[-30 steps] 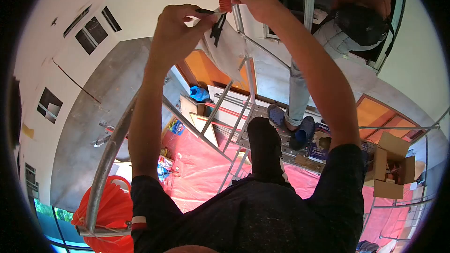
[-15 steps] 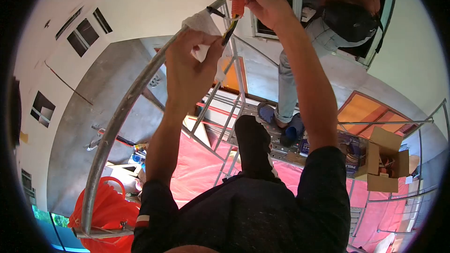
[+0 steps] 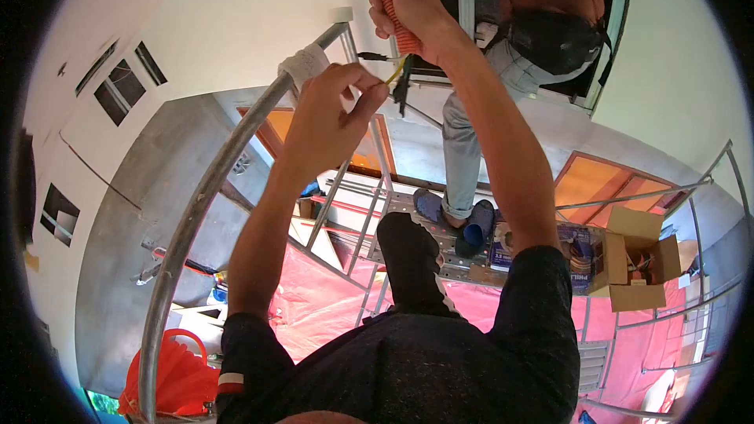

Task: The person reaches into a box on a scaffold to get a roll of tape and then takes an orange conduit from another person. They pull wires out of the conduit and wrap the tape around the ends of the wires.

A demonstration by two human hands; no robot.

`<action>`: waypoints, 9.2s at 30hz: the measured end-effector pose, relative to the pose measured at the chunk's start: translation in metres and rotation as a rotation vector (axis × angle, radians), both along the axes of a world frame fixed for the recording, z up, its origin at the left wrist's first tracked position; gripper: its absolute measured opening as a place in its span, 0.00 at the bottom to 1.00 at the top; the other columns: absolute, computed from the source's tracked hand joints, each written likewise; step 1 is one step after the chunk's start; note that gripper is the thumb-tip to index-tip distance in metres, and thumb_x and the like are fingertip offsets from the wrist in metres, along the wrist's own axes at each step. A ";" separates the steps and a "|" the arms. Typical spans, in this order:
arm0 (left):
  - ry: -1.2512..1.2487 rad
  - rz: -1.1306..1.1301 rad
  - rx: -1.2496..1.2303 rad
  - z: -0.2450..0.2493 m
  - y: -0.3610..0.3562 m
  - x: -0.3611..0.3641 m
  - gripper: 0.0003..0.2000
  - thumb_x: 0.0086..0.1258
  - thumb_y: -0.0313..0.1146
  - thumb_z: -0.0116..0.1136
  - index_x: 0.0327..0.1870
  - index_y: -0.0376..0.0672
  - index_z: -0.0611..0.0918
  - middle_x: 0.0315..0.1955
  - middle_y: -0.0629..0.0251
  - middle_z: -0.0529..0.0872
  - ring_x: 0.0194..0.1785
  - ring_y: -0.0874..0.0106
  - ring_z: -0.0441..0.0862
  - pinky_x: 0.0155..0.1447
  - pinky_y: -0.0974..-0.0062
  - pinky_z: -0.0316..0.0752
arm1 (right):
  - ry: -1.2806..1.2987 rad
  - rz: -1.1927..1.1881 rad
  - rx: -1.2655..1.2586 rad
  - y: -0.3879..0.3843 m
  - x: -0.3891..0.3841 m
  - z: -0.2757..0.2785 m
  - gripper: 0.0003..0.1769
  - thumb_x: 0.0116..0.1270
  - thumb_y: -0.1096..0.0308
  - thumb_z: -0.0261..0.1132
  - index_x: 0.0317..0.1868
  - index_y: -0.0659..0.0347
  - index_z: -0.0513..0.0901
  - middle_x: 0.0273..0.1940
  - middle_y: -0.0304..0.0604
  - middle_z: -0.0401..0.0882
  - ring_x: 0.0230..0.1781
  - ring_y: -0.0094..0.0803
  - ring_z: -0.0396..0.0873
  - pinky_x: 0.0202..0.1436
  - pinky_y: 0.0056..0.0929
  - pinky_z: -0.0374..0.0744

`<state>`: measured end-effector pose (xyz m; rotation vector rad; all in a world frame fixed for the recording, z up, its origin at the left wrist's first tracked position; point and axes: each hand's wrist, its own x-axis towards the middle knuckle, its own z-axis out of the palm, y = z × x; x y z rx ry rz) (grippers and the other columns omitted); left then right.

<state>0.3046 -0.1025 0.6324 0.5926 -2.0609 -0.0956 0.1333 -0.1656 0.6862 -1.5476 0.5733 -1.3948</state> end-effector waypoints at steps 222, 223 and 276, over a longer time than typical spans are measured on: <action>0.168 -0.296 0.295 0.022 -0.094 -0.118 0.11 0.59 0.20 0.66 0.40 0.34 0.76 0.29 0.58 0.87 0.34 0.72 0.88 0.38 0.76 0.84 | -0.591 -0.519 0.142 0.068 -0.002 -0.130 0.16 0.74 0.62 0.60 0.50 0.68 0.73 0.32 0.53 0.83 0.25 0.34 0.83 0.31 0.27 0.77; 0.196 -0.309 0.268 0.022 -0.096 -0.119 0.09 0.61 0.22 0.66 0.36 0.34 0.76 0.26 0.60 0.85 0.30 0.73 0.86 0.35 0.75 0.82 | -0.594 -0.511 0.139 0.067 -0.003 -0.130 0.15 0.74 0.63 0.59 0.50 0.68 0.73 0.33 0.53 0.83 0.25 0.34 0.83 0.31 0.27 0.77; 0.857 -0.125 0.741 0.012 -0.144 -0.154 0.21 0.71 0.43 0.60 0.21 0.48 0.64 0.09 0.75 0.62 0.08 0.79 0.60 0.12 0.77 0.50 | -0.988 -0.176 0.430 0.035 0.040 -0.169 0.30 0.77 0.49 0.53 0.17 0.46 0.53 0.12 0.26 0.42 0.10 0.20 0.42 0.15 0.25 0.51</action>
